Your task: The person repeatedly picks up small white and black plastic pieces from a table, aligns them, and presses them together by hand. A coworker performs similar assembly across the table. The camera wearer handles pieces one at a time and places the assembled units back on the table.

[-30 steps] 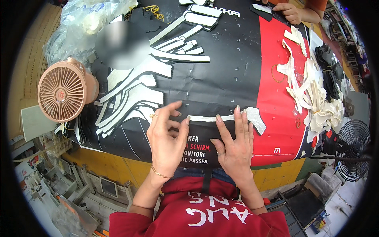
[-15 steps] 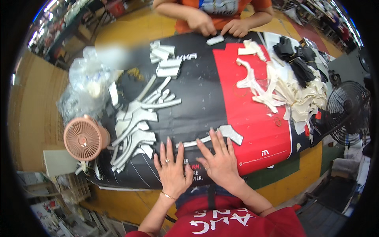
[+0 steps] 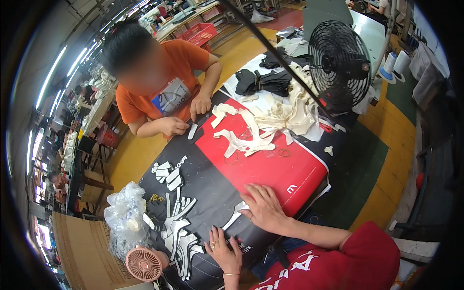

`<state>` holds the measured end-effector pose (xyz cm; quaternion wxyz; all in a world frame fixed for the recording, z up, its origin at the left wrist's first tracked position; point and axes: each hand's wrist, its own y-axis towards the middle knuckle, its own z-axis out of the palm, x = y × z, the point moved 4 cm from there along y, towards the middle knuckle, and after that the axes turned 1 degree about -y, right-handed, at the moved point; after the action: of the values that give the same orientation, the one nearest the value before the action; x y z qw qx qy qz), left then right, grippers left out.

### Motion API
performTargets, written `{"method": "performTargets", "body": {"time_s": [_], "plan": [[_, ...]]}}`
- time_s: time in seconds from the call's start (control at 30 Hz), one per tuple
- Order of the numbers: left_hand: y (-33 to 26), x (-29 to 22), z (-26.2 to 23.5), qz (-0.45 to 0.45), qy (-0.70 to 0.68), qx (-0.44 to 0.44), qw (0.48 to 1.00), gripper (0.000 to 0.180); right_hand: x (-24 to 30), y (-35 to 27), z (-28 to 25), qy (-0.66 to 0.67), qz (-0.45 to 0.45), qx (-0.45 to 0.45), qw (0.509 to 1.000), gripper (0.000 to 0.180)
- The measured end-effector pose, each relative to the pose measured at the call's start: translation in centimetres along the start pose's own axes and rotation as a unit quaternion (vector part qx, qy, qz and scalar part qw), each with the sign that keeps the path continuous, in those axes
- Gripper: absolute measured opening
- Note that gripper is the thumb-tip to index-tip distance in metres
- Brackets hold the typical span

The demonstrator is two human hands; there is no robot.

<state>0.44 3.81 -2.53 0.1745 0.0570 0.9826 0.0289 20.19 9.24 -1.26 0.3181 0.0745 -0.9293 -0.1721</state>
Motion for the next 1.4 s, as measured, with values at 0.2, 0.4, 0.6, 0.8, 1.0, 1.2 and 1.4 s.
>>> {"method": "performTargets", "body": {"time_s": [0.2,0.4,0.6,0.8,1.0,1.2,1.4], "plan": [[0.3,-1.9,-0.7,-0.018,-0.048,-0.123,0.991,0.047,0.0,-1.0,-0.5,0.011,0.030,0.055,0.998,0.042],[1.0,-3.0,0.3,0.006,-0.118,-0.066,0.991,0.033,0.2,-0.5,-0.4,0.026,0.016,0.144,0.989,0.042],[1.2,-2.7,-0.2,0.001,-0.198,-0.053,0.979,0.027,0.4,0.8,-0.3,0.056,0.052,0.231,0.970,0.051],[0.8,-1.6,-1.8,0.005,-0.237,-0.001,0.971,0.031,2.6,1.9,0.0,0.002,-0.023,0.230,0.973,0.044],[0.3,4.1,-8.4,-0.029,-0.161,-0.089,0.982,0.019,9.0,5.2,3.7,0.276,0.000,0.373,0.886,0.041],[-1.4,10.3,-11.4,-0.149,-0.107,-0.126,0.975,0.039,15.1,7.3,10.2,0.275,-0.100,0.357,0.887,0.039],[-0.2,11.9,-7.8,-0.203,-0.073,-0.127,0.968,0.067,14.9,9.8,13.6,0.148,-0.074,0.256,0.952,0.042]]}}
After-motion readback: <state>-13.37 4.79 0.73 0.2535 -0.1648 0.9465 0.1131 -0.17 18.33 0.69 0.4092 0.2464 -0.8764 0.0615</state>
